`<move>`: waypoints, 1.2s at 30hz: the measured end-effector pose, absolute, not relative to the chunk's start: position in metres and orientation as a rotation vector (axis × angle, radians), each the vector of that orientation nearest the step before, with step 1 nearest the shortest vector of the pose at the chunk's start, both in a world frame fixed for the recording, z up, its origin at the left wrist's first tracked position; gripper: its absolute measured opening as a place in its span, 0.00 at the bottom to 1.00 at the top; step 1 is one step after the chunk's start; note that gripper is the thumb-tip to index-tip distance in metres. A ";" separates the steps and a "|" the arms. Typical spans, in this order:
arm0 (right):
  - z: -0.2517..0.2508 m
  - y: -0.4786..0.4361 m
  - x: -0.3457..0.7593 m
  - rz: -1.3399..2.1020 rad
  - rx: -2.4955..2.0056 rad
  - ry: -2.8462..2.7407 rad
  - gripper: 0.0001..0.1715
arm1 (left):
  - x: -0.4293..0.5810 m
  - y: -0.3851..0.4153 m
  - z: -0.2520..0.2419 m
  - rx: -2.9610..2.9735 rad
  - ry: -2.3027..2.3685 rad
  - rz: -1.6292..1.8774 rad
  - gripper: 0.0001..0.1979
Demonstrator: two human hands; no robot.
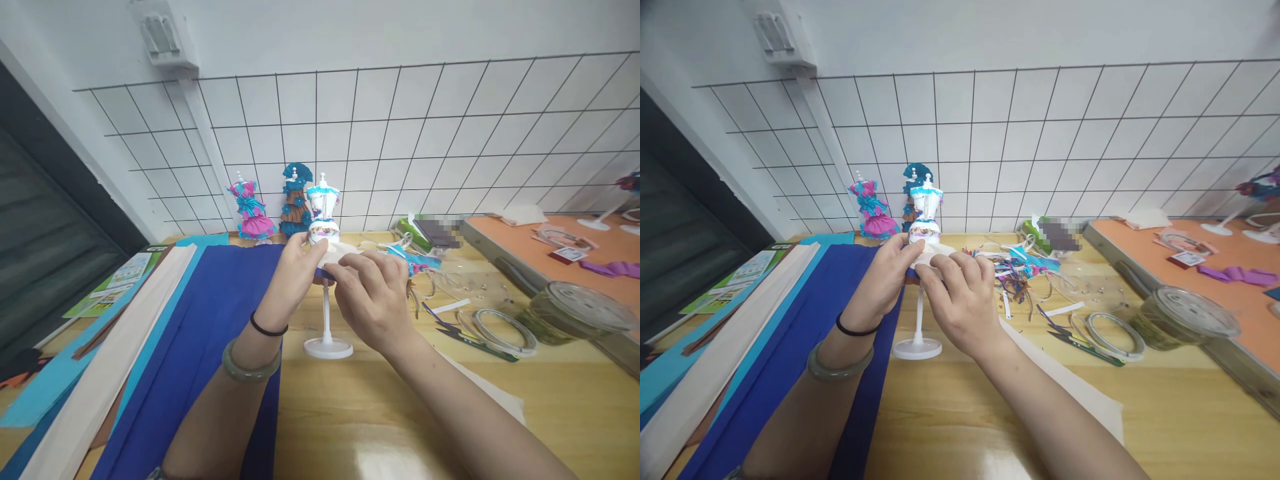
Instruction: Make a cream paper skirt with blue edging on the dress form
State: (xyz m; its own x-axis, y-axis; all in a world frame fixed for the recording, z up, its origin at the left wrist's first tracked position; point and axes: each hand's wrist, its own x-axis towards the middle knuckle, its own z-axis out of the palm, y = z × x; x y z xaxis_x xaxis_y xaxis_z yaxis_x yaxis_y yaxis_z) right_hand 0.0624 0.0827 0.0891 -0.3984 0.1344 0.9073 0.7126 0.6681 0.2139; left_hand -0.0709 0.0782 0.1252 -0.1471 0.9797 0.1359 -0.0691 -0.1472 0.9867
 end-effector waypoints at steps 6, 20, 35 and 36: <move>0.089 0.084 0.066 -0.719 -0.582 -1.899 0.11 | -0.071 0.080 0.122 1.265 1.138 1.477 0.12; 0.091 0.088 0.071 -0.712 -0.379 -1.997 0.10 | -0.079 0.080 0.124 1.347 1.036 1.470 0.10; 0.112 0.104 0.095 0.909 -0.792 -1.787 0.15 | -0.076 0.064 0.134 1.586 1.002 1.394 0.20; 0.112 0.105 0.096 0.981 -0.777 -1.775 0.15 | -0.076 0.064 0.133 1.569 1.027 1.389 0.21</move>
